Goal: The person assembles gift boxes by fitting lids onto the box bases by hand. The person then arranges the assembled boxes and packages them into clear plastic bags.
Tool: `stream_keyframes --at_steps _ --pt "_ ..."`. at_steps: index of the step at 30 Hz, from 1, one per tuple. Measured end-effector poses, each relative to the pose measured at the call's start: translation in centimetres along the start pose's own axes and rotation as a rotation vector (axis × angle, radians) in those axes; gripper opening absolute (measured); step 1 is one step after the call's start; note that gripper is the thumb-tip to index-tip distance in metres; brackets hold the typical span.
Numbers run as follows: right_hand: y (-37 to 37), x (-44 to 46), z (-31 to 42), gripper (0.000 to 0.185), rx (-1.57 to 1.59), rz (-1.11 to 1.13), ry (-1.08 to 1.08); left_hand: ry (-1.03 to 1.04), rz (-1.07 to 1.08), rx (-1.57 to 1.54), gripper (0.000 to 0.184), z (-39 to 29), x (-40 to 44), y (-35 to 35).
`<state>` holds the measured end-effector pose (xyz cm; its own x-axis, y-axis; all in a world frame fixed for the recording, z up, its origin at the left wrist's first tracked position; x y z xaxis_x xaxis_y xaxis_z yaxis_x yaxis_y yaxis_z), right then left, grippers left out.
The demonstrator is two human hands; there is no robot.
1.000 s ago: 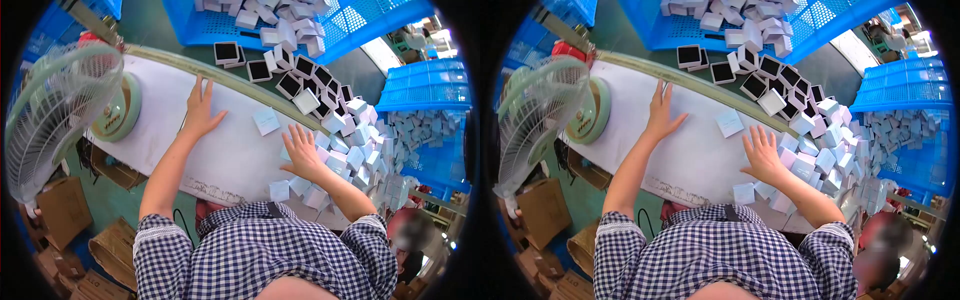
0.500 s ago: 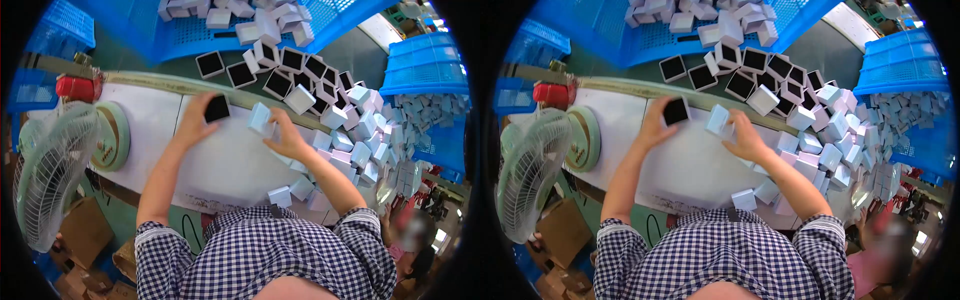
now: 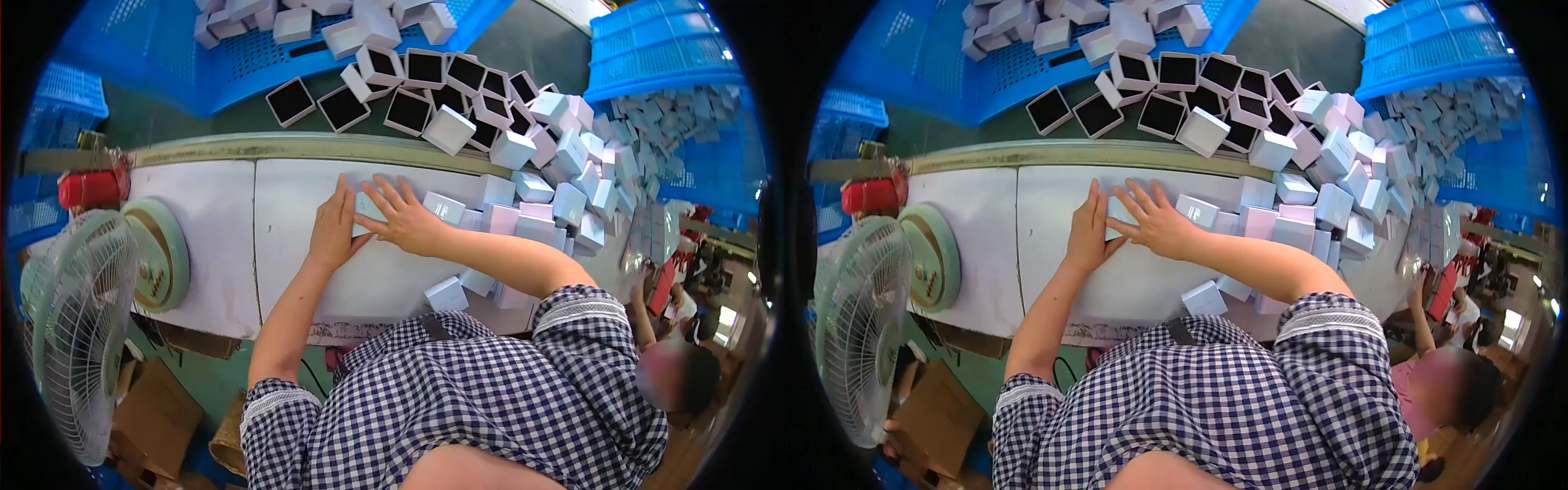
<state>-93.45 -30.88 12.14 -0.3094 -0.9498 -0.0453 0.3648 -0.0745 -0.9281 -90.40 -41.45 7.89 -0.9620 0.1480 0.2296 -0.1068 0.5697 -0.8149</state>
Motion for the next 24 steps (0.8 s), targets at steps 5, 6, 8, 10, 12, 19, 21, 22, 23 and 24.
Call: stream_keyframes --at_steps 5,6,8,10,12,19,21,22,23,24 --pt "-0.1 -0.3 -1.1 0.057 -0.069 -0.019 -0.001 0.084 0.208 0.027 0.105 2.1 1.6 -4.3" --pt "-1.1 -1.2 -1.8 0.061 0.038 -0.037 0.116 0.103 0.180 0.043 0.104 3.3 2.5 -5.6" --pt "-3.4 -5.0 -2.9 0.066 0.103 -0.033 0.345 -0.031 0.018 0.187 0.101 5.5 5.9 -9.2" --pt "-8.6 -9.6 -4.9 0.067 -0.012 0.085 0.546 -0.062 -0.054 0.242 0.099 7.8 8.7 -9.2" --pt "-11.1 -11.4 -6.8 0.067 -0.066 0.184 0.667 -0.100 -0.128 0.295 0.098 10.2 11.1 -8.9" --pt "-10.3 -5.0 -17.3 0.052 -0.053 -0.481 0.572 -0.141 -0.207 0.376 0.063 13.0 10.3 -7.6" --pt "-10.6 -2.9 -16.2 0.035 -0.024 -0.381 0.527 -0.135 -0.259 0.041 0.063 11.4 7.7 -8.3" --pt "-10.9 -2.4 -15.4 0.035 -0.009 -0.381 0.515 -0.126 -0.182 0.064 0.063 8.8 6.9 -8.2" --pt "-10.8 -2.1 -14.3 0.032 0.053 -0.371 0.499 -0.130 -0.106 0.091 0.063 6.3 5.9 -7.8" --pt "-10.0 -1.9 -12.9 0.029 0.122 -0.354 0.478 -0.100 -0.089 0.200 0.068 5.3 5.4 -7.4"
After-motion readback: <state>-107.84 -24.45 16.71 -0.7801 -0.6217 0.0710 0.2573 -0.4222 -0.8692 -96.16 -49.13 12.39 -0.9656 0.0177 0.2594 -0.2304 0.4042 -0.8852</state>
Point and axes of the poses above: each hand's wrist, its own x-axis towards the middle knuckle, its own y-axis out of the palm, z = x × y, the point moved 8 cm from there along x, towards the middle knuckle, and after that the axes turned 8 degrees about x, right-handed, at the moved point
